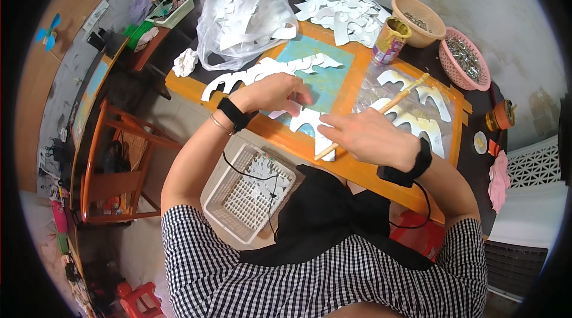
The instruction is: Apply glue to white material shoe components using a brush.
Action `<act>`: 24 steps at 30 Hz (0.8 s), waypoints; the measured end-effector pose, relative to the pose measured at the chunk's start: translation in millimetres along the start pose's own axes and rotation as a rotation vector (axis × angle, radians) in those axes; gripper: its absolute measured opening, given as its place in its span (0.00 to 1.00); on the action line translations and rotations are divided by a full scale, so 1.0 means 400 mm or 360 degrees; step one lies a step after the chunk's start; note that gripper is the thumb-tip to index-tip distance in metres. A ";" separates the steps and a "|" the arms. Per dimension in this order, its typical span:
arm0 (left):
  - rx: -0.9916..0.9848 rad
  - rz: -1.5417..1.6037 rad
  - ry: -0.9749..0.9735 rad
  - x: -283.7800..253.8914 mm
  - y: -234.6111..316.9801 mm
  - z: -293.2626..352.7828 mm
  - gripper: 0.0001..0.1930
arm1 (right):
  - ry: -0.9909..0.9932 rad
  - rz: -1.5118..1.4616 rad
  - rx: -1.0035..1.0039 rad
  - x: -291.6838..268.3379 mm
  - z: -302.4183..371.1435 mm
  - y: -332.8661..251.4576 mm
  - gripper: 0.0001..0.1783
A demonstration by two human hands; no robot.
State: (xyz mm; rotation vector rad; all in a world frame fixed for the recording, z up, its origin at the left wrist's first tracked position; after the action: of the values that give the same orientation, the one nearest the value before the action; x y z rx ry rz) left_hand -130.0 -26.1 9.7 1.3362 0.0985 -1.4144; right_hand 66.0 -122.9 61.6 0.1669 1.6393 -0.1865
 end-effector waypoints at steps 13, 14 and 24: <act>-0.0339 -0.0186 0.0719 -0.122 -0.186 0.030 0.27 | -0.0025 0.0326 0.0348 0.017 -0.046 0.095 0.04; -0.0336 -0.0185 0.0729 -0.129 -0.187 0.030 0.27 | -0.0026 0.0335 0.0345 0.016 -0.044 0.096 0.04; -0.0081 -0.0070 0.0977 -0.253 -0.034 0.128 0.22 | 0.0123 0.0208 0.0721 -0.081 -0.016 0.132 0.10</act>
State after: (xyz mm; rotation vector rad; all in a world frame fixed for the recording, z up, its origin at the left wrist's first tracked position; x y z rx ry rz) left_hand -200.1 7.0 93.4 1.6921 0.5670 -0.9855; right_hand 73.9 -69.7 93.4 0.6309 1.6358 -0.4545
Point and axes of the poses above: each hand's wrist, its own z-axis away from the middle knuckle, its own x-axis out of the palm, y = z × x, the point moved 4 cm from there along -z, towards the middle knuckle, and after that the axes turned 12 degrees about -x, right-handed, at the moved point
